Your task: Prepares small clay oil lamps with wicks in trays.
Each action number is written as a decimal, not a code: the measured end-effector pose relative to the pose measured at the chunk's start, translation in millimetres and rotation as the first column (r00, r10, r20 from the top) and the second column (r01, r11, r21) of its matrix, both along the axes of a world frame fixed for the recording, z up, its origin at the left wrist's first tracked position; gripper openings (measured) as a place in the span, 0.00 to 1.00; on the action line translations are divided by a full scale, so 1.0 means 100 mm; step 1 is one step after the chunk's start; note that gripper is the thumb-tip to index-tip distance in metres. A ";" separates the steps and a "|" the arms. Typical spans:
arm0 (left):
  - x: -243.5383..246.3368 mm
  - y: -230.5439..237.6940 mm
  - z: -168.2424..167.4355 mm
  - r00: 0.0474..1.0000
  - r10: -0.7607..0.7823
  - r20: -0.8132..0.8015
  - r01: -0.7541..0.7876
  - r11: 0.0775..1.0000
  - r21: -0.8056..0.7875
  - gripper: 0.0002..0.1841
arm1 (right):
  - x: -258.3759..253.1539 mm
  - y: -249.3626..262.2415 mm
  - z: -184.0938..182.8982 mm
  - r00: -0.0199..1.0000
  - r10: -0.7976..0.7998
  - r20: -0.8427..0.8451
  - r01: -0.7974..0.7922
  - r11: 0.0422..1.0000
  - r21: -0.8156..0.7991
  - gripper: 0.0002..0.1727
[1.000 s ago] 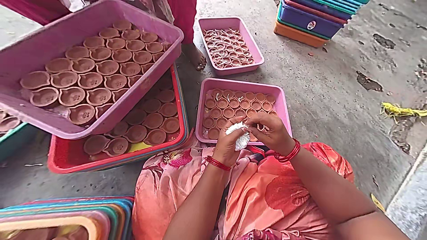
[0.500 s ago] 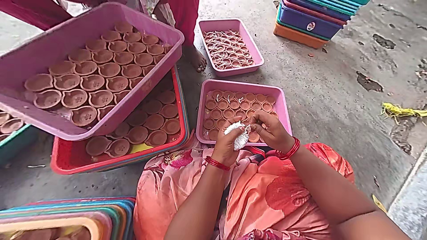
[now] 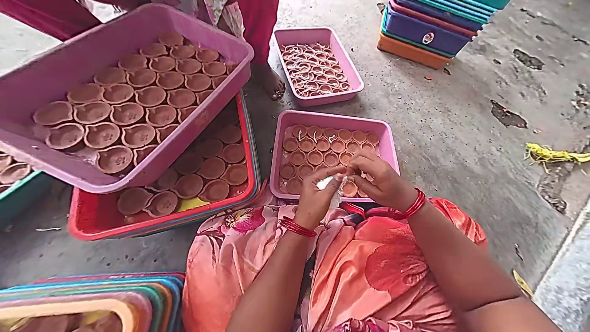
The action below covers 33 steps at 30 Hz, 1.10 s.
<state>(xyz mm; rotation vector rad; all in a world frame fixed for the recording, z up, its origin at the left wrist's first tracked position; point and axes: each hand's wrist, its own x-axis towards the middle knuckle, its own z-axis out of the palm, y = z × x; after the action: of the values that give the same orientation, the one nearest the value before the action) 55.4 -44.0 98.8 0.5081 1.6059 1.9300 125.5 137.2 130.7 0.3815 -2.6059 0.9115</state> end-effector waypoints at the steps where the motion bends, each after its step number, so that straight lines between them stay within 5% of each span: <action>1: 0.02 0.01 0.00 1.000 -0.018 -0.001 0.018 1.000 0.008 0.10 | -0.01 -0.02 -0.01 1.000 -0.001 -0.014 0.001 1.000 0.024 0.09; 13: 0.02 -0.02 0.00 0.990 -0.050 0.131 0.046 0.998 0.032 0.05 | 0.00 0.02 -0.01 0.997 0.071 -0.018 -0.073 0.977 -0.202 0.10; 21: 0.03 -0.01 0.01 0.990 -0.052 0.132 0.055 0.998 -0.020 0.04 | 0.01 0.03 -0.01 0.994 0.051 -0.094 -0.045 0.997 0.064 0.09; 28: 0.04 0.02 -0.05 0.952 -0.192 -0.237 0.134 0.962 -0.239 0.06 | 0.00 0.16 -0.01 0.997 -0.041 -0.059 0.049 0.988 0.148 0.10; 33: 0.01 0.06 -0.13 0.976 0.174 -0.132 -0.196 0.963 -0.184 0.11 | -0.01 0.22 -0.01 0.999 -0.045 -0.021 0.048 0.988 0.149 0.10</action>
<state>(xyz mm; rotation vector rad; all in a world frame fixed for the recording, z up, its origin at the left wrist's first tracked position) 56.7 -38.1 85.6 0.4063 1.9560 1.8756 124.9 159.2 129.2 0.3640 -2.6628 0.6967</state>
